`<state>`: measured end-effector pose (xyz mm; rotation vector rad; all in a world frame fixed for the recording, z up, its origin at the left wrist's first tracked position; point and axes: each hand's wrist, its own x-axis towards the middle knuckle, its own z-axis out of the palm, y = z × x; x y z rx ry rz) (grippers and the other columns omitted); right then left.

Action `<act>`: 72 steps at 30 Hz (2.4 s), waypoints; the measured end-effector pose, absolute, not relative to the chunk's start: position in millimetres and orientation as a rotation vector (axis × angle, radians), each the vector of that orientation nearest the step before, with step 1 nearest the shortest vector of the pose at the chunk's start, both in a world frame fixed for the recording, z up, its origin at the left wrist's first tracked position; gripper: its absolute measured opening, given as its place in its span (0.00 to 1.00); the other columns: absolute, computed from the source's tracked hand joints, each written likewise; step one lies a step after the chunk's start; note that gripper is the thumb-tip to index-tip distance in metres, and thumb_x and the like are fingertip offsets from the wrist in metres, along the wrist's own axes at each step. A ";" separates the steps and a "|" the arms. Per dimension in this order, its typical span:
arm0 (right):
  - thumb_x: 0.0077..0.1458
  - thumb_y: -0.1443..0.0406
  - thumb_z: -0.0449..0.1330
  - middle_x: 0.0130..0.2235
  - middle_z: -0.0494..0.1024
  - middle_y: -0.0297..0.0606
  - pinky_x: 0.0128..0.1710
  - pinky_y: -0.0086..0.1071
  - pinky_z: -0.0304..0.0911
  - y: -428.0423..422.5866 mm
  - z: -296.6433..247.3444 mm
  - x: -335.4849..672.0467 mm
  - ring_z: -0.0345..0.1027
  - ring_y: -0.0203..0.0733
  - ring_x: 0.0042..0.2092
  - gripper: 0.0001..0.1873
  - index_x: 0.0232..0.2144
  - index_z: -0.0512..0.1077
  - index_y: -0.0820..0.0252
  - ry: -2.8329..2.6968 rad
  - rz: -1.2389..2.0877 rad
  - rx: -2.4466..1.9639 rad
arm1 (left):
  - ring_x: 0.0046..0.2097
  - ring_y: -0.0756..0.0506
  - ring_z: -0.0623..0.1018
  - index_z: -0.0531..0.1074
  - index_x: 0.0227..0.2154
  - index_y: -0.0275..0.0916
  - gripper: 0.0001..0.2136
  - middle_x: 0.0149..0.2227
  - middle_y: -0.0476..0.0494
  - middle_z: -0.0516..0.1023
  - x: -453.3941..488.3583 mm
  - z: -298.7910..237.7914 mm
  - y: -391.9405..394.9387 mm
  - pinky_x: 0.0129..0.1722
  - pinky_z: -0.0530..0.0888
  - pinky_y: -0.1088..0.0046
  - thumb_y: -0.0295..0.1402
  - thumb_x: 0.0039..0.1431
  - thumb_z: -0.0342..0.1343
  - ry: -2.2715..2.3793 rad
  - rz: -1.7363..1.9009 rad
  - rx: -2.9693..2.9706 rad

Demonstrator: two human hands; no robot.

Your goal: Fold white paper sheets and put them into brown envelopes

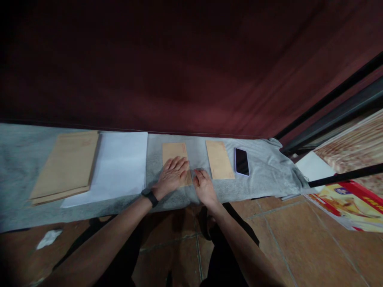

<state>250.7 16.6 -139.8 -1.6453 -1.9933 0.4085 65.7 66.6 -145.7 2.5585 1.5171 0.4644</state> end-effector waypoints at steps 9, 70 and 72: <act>0.65 0.66 0.49 0.47 0.79 0.45 0.50 0.37 0.72 28.7 -141.3 241.6 0.76 0.47 0.47 0.21 0.53 0.76 0.55 -1.978 0.361 -1.802 | 0.72 0.32 0.57 0.59 0.68 0.28 0.31 0.70 0.27 0.60 71.2 -145.2 18.0 0.71 0.54 0.49 0.44 0.69 0.47 1.434 0.393 2.664; 0.73 0.50 0.40 0.66 0.70 0.42 0.70 0.45 0.52 27.8 -120.9 244.6 0.58 0.43 0.69 0.29 0.63 0.69 0.54 -2.197 0.791 -1.330 | 0.70 0.35 0.63 0.61 0.66 0.28 0.33 0.69 0.26 0.63 49.5 -149.0 -18.7 0.70 0.60 0.53 0.49 0.68 0.52 1.241 0.473 2.766; 0.73 0.48 0.37 0.71 0.61 0.38 0.73 0.47 0.41 32.9 -124.0 239.2 0.49 0.42 0.73 0.32 0.68 0.63 0.51 -2.361 0.870 -1.262 | 0.69 0.34 0.65 0.64 0.64 0.27 0.32 0.66 0.26 0.67 50.6 -149.7 -19.4 0.69 0.61 0.54 0.48 0.67 0.53 1.240 0.454 2.753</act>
